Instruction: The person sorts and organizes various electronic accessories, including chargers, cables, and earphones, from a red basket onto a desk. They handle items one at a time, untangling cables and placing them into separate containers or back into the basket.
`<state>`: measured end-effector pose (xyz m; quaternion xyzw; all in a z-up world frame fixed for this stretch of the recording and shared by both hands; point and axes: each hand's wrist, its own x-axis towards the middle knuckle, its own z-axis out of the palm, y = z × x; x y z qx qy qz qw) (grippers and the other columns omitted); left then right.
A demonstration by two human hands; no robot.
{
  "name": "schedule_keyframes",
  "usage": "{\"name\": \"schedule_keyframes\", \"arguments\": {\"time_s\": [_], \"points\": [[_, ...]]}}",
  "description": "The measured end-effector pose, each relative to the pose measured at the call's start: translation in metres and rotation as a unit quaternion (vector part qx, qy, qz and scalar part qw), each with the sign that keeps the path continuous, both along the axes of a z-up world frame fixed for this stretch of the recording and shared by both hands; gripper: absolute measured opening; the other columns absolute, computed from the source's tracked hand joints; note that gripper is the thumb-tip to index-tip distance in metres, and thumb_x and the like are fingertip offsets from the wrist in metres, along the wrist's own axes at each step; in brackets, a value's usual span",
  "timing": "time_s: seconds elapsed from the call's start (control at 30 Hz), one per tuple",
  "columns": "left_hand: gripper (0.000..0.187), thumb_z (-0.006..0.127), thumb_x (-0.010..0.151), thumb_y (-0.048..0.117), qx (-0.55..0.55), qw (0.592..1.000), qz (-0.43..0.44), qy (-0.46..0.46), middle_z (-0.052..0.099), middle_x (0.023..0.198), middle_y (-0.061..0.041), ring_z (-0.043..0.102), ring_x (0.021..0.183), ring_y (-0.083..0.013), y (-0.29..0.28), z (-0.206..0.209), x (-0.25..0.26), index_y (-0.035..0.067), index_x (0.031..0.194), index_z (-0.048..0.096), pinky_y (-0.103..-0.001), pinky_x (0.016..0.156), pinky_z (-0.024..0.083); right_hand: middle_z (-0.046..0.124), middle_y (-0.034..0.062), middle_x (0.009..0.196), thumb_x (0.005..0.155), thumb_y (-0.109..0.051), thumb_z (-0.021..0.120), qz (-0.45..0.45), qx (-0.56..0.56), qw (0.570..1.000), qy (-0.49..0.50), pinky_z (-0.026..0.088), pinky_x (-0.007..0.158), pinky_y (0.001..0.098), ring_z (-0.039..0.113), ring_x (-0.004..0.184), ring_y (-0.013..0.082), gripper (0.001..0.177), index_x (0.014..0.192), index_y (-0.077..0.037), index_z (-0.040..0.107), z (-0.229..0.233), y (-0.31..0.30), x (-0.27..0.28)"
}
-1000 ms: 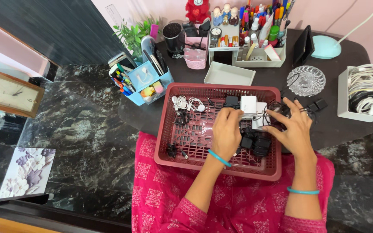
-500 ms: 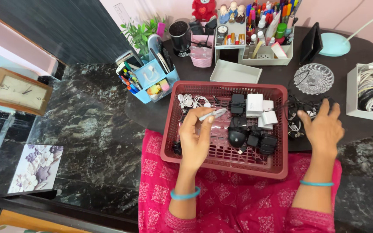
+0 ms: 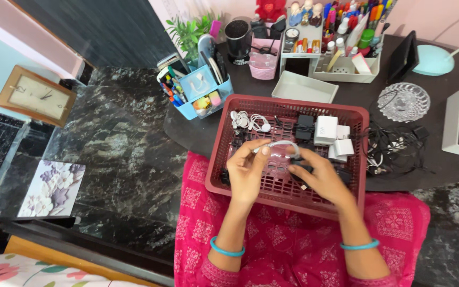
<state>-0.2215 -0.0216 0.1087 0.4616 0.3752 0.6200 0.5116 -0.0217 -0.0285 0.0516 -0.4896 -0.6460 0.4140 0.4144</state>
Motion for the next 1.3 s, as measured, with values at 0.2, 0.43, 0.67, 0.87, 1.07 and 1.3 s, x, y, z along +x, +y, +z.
{"name": "schedule_keyframes", "arguments": {"time_s": [0.2,0.43,0.67,0.87,1.07,1.3], "points": [[0.018,0.070,0.099,0.012,-0.024,0.987,0.063,0.148,0.074,0.095,-0.007,0.067,0.084,-0.0113,0.013,-0.045,-0.007,0.000,0.113,0.072,-0.027,0.075,0.053,0.072,0.0148,0.082,0.104,-0.020,0.065,-0.023,-0.155,0.976,-0.154,0.054,0.069,0.0404,0.062,0.072,0.0246,0.028,0.125,-0.004,0.073,-0.049,0.011,-0.019],[0.024,0.069,0.091,0.021,-0.044,0.854,0.013,0.518,0.074,0.082,-0.017,0.071,0.078,-0.0403,0.003,-0.108,-0.027,0.005,0.108,0.066,-0.053,0.072,0.054,0.071,0.0122,0.093,0.096,-0.019,0.060,-0.077,-0.208,0.975,0.023,0.057,0.056,0.0364,0.070,0.071,0.0203,0.051,0.141,-0.001,0.047,-0.054,0.020,-0.003],[0.017,0.065,0.084,0.005,0.006,0.770,-0.022,0.637,0.074,0.086,-0.016,0.069,0.087,-0.0391,0.013,-0.140,-0.037,0.011,0.096,0.075,-0.049,0.081,0.055,0.076,0.0173,0.102,0.089,-0.015,0.065,0.107,-0.166,0.910,-0.364,0.057,0.080,0.0452,0.073,0.090,0.0333,0.046,0.135,-0.015,0.060,-0.051,-0.010,0.006],[0.023,0.066,0.077,0.005,0.103,0.726,-0.034,0.679,0.073,0.092,-0.009,0.057,0.104,-0.0335,0.047,-0.136,-0.071,0.016,0.088,0.082,-0.047,0.086,0.044,0.071,0.0179,0.105,0.086,-0.013,0.064,0.176,-0.113,0.889,-0.407,0.054,0.085,0.0485,0.067,0.098,0.0382,0.045,0.130,-0.020,0.066,-0.065,-0.016,0.006],[0.015,0.068,0.075,0.009,0.148,0.682,-0.042,0.715,0.071,0.089,-0.009,0.056,0.103,-0.0318,0.061,-0.145,-0.100,0.013,0.079,0.081,-0.044,0.085,0.044,0.071,0.0143,0.097,0.084,-0.005,0.059,0.105,-0.006,0.925,-0.366,0.054,0.080,0.0481,0.068,0.093,0.0366,0.040,0.120,-0.015,0.072,-0.071,-0.008,-0.021],[0.007,0.073,0.070,0.010,0.176,0.623,-0.064,0.760,0.072,0.092,-0.011,0.062,0.101,-0.0313,0.071,-0.156,-0.101,0.007,0.075,0.078,-0.041,0.083,0.053,0.074,0.0153,0.104,0.082,-0.011,0.071,0.066,0.012,0.937,-0.344,0.057,0.079,0.0482,0.071,0.090,0.0377,0.034,0.116,-0.011,0.073,-0.064,-0.002,-0.041]]}}
